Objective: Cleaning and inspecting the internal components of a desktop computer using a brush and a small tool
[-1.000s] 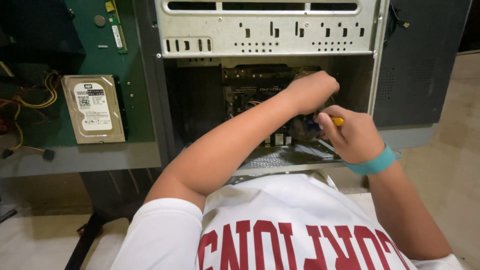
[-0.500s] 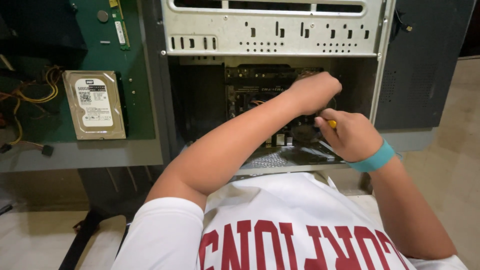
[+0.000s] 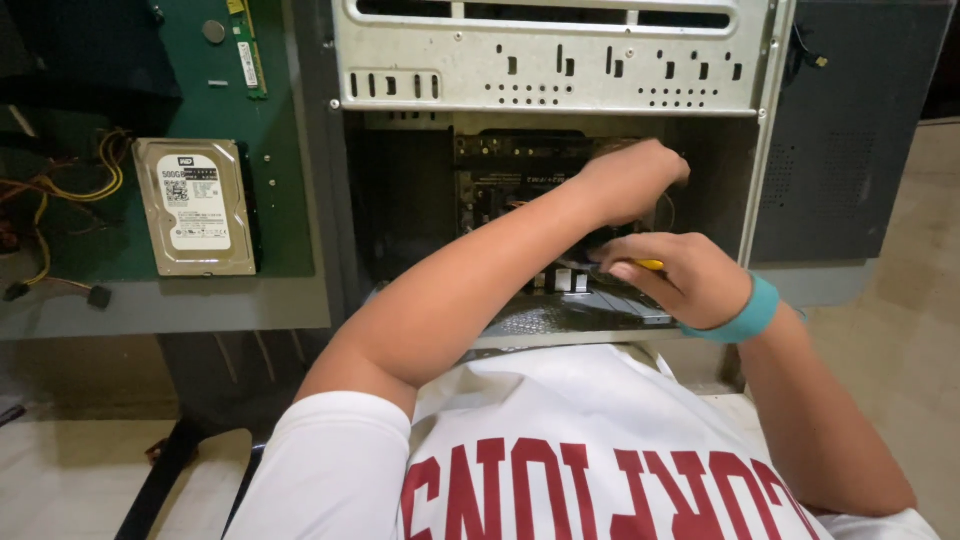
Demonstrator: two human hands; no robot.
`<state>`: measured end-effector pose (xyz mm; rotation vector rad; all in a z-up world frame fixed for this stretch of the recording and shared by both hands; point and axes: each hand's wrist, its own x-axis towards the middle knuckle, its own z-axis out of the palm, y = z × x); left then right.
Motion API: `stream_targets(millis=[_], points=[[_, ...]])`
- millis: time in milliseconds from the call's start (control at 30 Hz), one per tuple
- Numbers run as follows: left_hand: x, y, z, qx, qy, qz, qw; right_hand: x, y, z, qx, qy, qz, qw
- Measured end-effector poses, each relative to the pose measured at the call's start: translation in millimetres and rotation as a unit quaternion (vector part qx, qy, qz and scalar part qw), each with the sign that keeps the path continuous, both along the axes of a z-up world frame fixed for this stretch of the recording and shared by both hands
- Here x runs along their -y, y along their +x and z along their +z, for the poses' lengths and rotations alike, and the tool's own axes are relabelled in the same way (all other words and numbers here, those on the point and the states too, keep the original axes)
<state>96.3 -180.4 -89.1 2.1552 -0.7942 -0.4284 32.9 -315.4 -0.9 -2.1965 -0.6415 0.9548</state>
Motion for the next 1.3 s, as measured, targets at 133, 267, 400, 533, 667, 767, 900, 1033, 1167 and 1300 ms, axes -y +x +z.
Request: stream_targets(millis=[133,267,400,533,667,767,900,1033,1167,1300], points=[[-3.0,-3.9,4.2,0.016,0.003,0.004,1.0,6.1,2.7,1.2,-0.009,-0.06,0.034,0.998],[-3.8,2.6,1.0,0.056,-0.001,0.001,0.998,-0.2,4.8,12.5,0.017,-0.104,0.076,0.991],[-7.7,7.8,2.4,0.064,0.003,-0.004,0.998,-24.8,5.1,18.9,0.001,0.02,0.104,0.994],[-23.0,7.6,20.8,0.024,-0.01,0.029,0.999,-20.7,-2.4,-2.7,0.008,0.067,0.14,0.988],[-68.3,-3.2,59.7,0.022,0.021,0.046,0.998,-27.1,-10.1,2.9,0.082,0.022,0.179,0.98],[-111.0,-21.0,85.0,-0.042,-0.01,0.1,0.994,-44.8,-7.6,11.7,0.066,0.088,0.181,0.977],[-168.6,-58.3,120.8,-0.012,-0.052,0.16,0.986,-60.7,-2.8,5.6,-0.006,0.149,0.164,0.975],[-204.3,-97.3,124.8,0.117,-0.115,0.256,0.953,-49.5,2.2,5.1,-0.007,0.014,0.156,0.988],[-228.4,-131.2,128.4,0.154,-0.109,0.367,0.911,-36.2,6.0,52.0,0.009,-0.108,0.067,0.992],[-236.8,-164.6,142.1,0.097,-0.091,0.431,0.892,31.4,2.8,86.7,-0.051,0.008,-0.161,0.986]])
